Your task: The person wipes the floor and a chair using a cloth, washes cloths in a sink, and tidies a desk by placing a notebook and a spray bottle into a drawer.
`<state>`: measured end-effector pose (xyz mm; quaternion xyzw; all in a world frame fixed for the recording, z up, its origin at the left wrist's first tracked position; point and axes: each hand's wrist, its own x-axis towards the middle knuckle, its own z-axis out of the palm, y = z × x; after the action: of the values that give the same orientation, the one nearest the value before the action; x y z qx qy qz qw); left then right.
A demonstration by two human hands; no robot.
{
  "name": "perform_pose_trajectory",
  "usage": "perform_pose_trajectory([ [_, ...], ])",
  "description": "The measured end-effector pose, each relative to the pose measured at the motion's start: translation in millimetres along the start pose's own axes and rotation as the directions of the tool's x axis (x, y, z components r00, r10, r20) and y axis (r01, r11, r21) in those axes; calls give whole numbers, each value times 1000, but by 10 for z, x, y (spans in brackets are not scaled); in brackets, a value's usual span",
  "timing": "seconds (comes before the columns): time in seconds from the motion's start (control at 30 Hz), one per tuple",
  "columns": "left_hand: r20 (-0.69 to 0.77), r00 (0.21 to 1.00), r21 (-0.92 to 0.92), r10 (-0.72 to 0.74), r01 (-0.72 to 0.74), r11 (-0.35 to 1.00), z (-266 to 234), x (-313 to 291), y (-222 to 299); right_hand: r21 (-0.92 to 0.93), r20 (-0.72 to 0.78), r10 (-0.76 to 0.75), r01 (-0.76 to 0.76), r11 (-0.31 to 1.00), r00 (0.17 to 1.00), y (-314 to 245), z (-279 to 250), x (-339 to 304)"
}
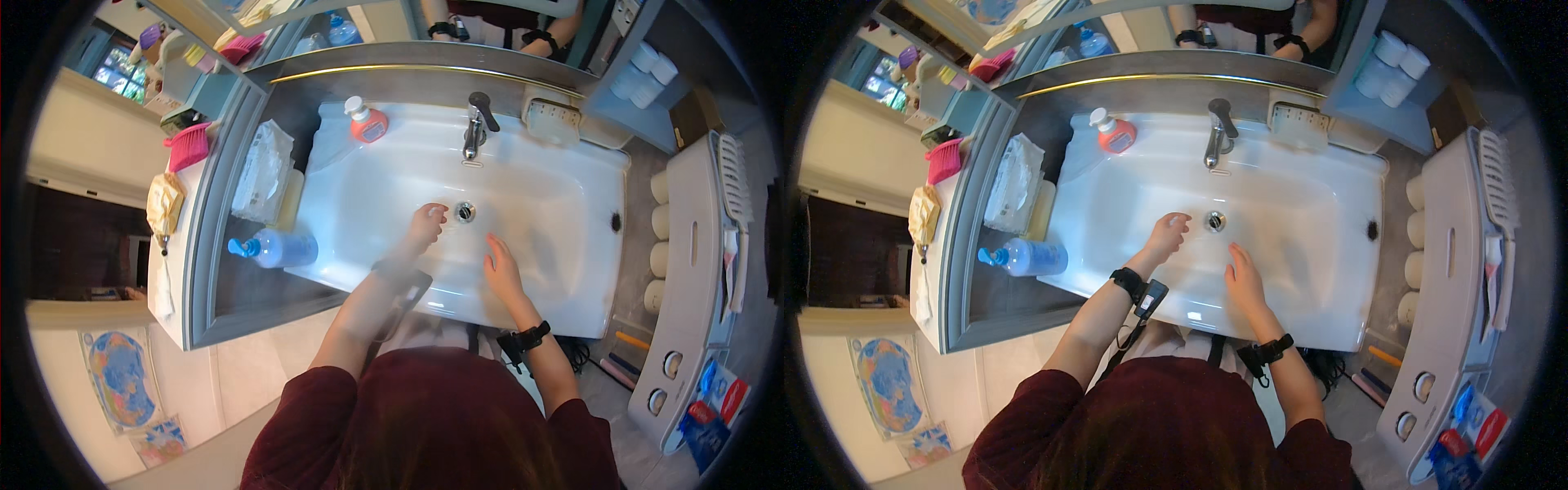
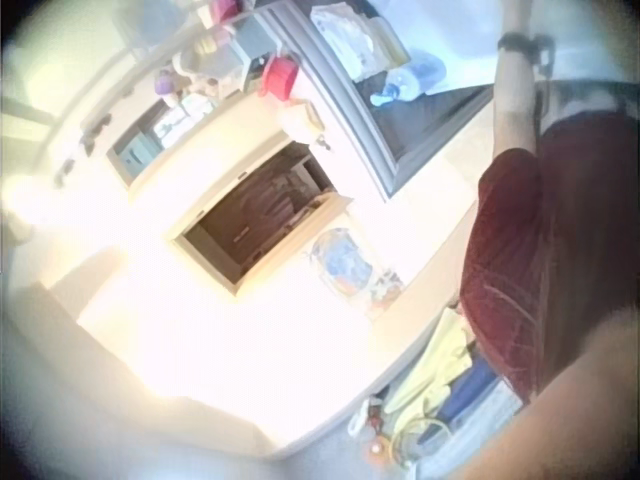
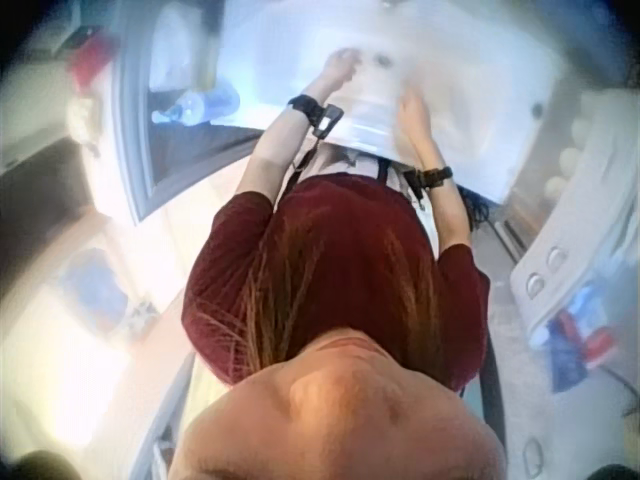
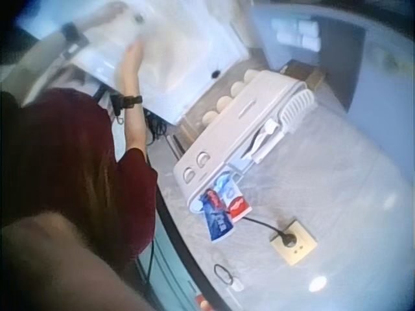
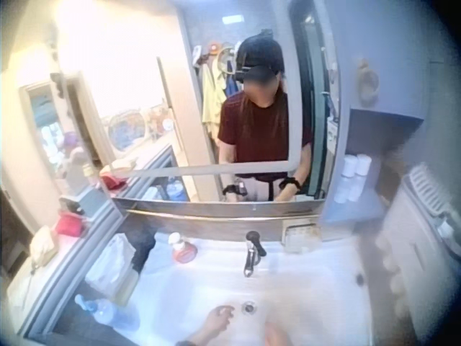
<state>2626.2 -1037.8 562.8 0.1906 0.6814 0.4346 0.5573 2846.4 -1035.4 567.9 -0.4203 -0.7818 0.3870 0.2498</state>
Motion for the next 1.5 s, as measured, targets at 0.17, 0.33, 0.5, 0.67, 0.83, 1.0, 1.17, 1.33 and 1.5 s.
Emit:
perform_pose_trajectory([
  [0.17, -80, 997, 205, -5, 21, 978, 100, 48, -6, -1, 69, -56, 56, 998, 996, 114, 139, -106],
  [0.33, -48, 966, 731, 255, -139, 668, 8, -23, -14, 36, 210, -29, 22, 999, 977, -65, 313, -83],
  [0.5, 73, 939, 580, 337, -315, 751, -253, -161, -332, -32, 224, -123, 134, 991, 967, -179, 539, -83],
  [0.67, 15, 946, 211, 325, -321, 923, -1064, -1376, -158, 69, 120, -223, 216, 974, 967, -1532, 765, 154],
  [0.83, -111, 951, 121, 290, -277, 953, -2210, -2610, -949, 394, 155, -647, 554, 733, 746, -3484, 1586, -24],
  [1.0, -326, 875, 219, 358, -298, 929, -3399, -3670, -1905, 351, 154, -858, 785, 510, 489, -5324, 2846, -365],
  [1.17, -513, 826, 93, 235, -219, 971, -4442, -4553, -2632, -128, 262, -654, 697, 706, 710, -6079, 3927, -608],
  [1.33, -599, 800, -184, 38, -184, 966, -5383, -5218, -2849, -66, 411, -781, 870, 489, 470, -6263, 4516, -1380],
  [1.5, -666, 744, -227, 64, -283, 932, -6368, -5294, -3022, 466, 508, -794, 669, 579, 334, -6384, 5469, -1870],
])
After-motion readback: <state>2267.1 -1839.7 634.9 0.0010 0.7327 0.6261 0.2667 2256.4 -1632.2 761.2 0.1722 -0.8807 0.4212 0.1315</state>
